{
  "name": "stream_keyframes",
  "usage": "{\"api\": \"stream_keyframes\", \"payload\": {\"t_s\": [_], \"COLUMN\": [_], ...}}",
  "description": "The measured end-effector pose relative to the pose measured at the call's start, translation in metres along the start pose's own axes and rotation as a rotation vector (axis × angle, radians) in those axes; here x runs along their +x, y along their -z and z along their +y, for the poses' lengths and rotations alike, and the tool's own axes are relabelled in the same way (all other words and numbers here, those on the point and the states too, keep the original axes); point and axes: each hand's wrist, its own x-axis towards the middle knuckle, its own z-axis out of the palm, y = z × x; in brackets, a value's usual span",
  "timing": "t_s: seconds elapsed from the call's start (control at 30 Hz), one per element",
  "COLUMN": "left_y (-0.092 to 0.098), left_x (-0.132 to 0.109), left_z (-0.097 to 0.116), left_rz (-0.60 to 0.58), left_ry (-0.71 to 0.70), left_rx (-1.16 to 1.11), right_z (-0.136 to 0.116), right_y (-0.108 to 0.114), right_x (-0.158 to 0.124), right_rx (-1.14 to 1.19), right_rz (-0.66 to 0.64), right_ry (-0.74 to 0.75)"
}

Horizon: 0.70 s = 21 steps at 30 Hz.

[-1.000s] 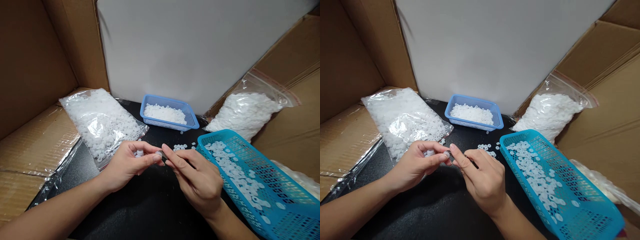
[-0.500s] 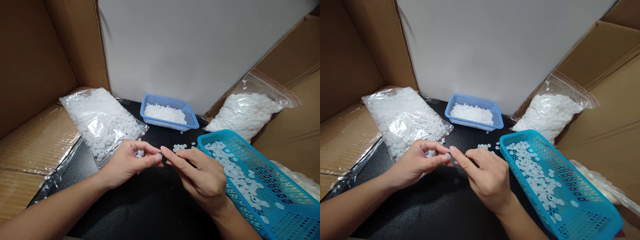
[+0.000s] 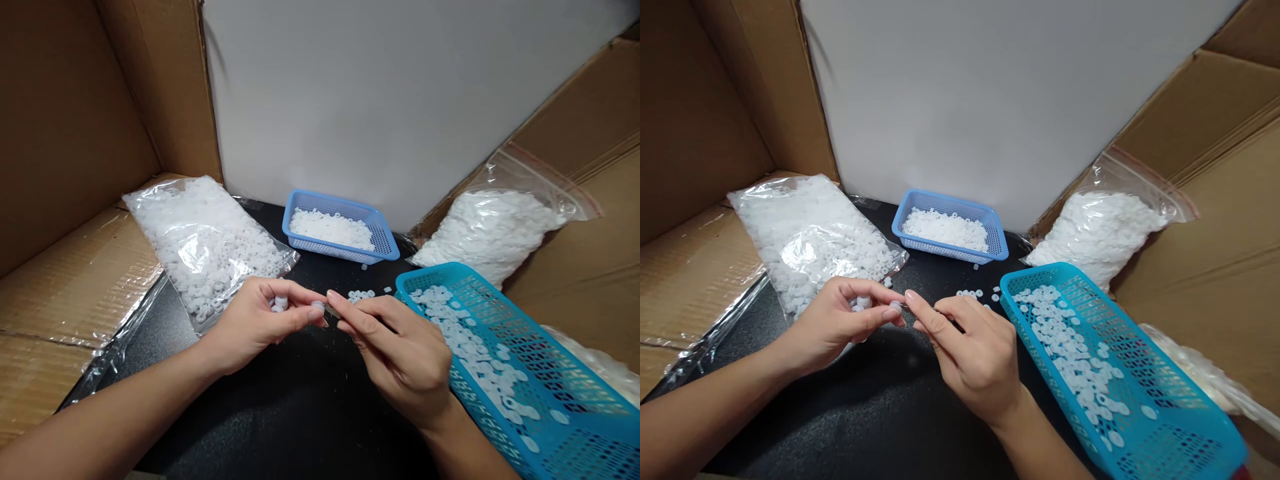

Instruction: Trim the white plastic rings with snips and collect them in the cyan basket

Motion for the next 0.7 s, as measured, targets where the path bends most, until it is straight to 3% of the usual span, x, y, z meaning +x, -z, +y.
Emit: {"api": "stream_keyframes", "payload": {"t_s": [0.7], "left_y": [-0.0021], "left_x": [-0.0011], "left_z": [0.0028], "left_rz": [-0.022], "left_ry": [0.000], "left_rx": [0.022], "right_z": [-0.0016], "right_y": [0.0000], "right_x": [0.0006], "right_rx": [-0.023], "right_rz": [-0.010], "right_ry": [0.030]}}
